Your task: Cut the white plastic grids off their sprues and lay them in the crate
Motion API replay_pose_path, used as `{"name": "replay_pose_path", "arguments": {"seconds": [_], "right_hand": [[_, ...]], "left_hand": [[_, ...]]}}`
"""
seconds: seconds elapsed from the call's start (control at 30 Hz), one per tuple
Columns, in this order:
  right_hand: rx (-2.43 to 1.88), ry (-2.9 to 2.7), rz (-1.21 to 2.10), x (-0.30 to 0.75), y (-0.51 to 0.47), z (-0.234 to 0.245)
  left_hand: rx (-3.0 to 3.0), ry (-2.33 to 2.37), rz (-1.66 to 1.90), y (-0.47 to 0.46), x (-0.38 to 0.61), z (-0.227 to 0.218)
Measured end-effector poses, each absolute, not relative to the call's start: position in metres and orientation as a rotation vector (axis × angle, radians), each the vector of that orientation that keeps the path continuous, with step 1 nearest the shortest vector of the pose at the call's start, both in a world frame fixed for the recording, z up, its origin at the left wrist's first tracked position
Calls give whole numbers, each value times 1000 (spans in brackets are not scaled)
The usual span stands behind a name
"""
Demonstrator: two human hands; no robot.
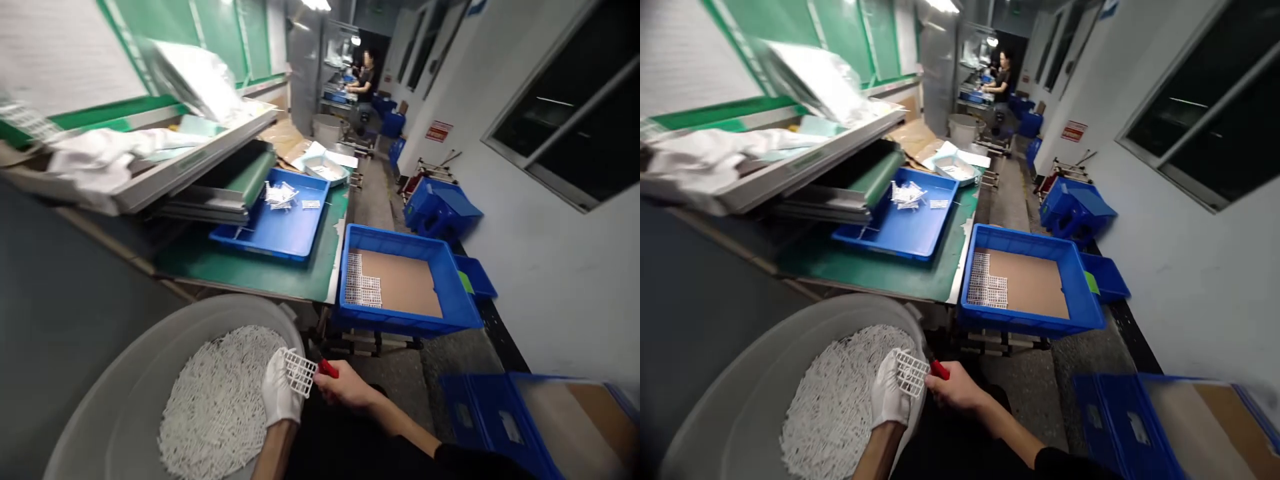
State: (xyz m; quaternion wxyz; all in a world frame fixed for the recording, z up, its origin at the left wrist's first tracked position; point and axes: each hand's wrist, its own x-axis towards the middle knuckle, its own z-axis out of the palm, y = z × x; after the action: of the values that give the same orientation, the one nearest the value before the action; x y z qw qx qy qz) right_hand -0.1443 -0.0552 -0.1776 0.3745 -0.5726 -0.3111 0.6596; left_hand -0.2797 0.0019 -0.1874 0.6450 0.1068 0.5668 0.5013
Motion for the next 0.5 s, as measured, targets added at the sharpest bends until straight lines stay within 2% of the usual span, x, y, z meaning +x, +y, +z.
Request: {"name": "replay_pose_path", "arguments": {"seconds": [0.13, 0.3, 0.5], "right_hand": [[-1518, -604, 1320, -94, -33, -166], [-1665, -583, 1067, 9, 15, -168], [-2105, -704, 832, 196, 118, -215]], "left_hand": [[394, 1182, 1142, 37, -193, -164], [592, 1070, 1020, 85, -105, -143], [1031, 1222, 1082, 160, -109, -138]]}}
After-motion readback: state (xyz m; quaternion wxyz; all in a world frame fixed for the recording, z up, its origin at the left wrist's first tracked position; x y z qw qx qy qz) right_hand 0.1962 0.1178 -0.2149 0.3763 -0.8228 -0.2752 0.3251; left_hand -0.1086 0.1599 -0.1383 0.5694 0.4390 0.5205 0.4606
